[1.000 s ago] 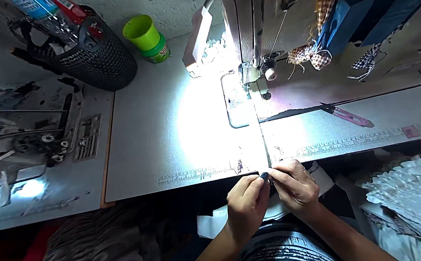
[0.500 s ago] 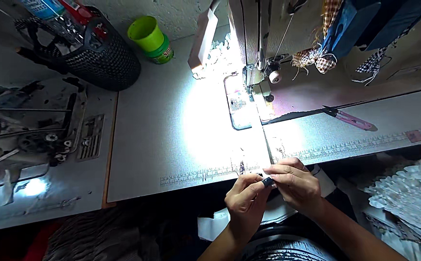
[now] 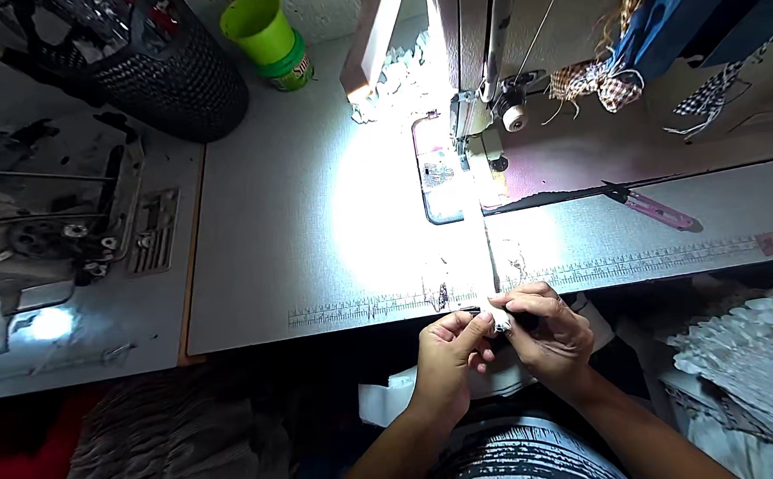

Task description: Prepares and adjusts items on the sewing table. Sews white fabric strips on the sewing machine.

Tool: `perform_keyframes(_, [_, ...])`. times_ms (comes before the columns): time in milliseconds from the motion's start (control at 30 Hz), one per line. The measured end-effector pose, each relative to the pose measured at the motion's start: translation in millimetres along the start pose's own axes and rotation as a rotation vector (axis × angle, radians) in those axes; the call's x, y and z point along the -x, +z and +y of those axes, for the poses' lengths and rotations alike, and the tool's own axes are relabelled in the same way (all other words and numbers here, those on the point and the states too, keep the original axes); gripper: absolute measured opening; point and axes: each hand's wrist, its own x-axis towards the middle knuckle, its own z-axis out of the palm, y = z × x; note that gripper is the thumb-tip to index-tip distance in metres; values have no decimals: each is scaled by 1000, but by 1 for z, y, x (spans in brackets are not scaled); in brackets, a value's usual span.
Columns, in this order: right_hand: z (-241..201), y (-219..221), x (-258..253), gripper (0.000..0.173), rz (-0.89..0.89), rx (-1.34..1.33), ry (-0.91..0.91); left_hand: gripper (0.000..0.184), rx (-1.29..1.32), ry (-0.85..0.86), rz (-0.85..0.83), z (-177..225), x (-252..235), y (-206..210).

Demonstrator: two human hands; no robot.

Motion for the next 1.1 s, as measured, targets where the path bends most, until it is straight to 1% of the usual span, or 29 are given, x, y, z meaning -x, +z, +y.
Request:
perform_keyframes(67, [-9,-6,3,16,5,57,62,21,7,0,2,0,0,0])
perform_keyframes(100, [-17,-8,4,12,14,80,123,21,6,4,4,0,0,0])
perform_keyframes(133, [-26,-10,4,8,7,83,211,21,5,8,7,-1,0,0])
perform_keyframes(167, [-36,-11,4,8,-20,61,317,22,3,9,11,-2,0,0])
perform_keyframes(233, [-48,-12,4,14,-89,-11,486,22,2,12,19,-5,-1,0])
perform_keyframes(267, [-50,-11,3,15,-112,-32,529,22,5,17,24,-7,-1,0])
perform_keyframes(367, [-46,-6,0,14,-104,-45,578,23,6,37,38,-12,-3,4])
perform_keyframes(500, [-43,-2,-2,22,-116,-137,678,22,14,39,23,-13,-2,3])
perform_keyframes(567, [-42,-1,1,26,-123,-162,700,23,22,31,7,-13,-2,2])
perform_keyframes(667, [-42,-1,4,28,-146,-101,660,22,-2,42,10,-13,-3,3])
perform_keyframes(800, [-37,-2,6,31,-208,-9,604,21,-56,90,78,-17,-8,6])
perform_keyframes(867, [-34,-5,7,31,-221,102,552,23,-56,82,98,-17,-9,9])
perform_keyframes(900, [-32,-7,8,29,-205,211,465,23,-56,73,105,-17,-9,9])
perform_keyframes(967, [-27,-11,13,18,-145,422,201,24,-45,44,113,-16,-9,10])
perform_keyframes(1000, [-23,-13,15,14,-132,480,87,25,-37,28,113,-15,-9,10])
perform_keyframes(1100, [-11,-17,17,21,-132,496,-109,27,3,-29,95,-16,-9,10])
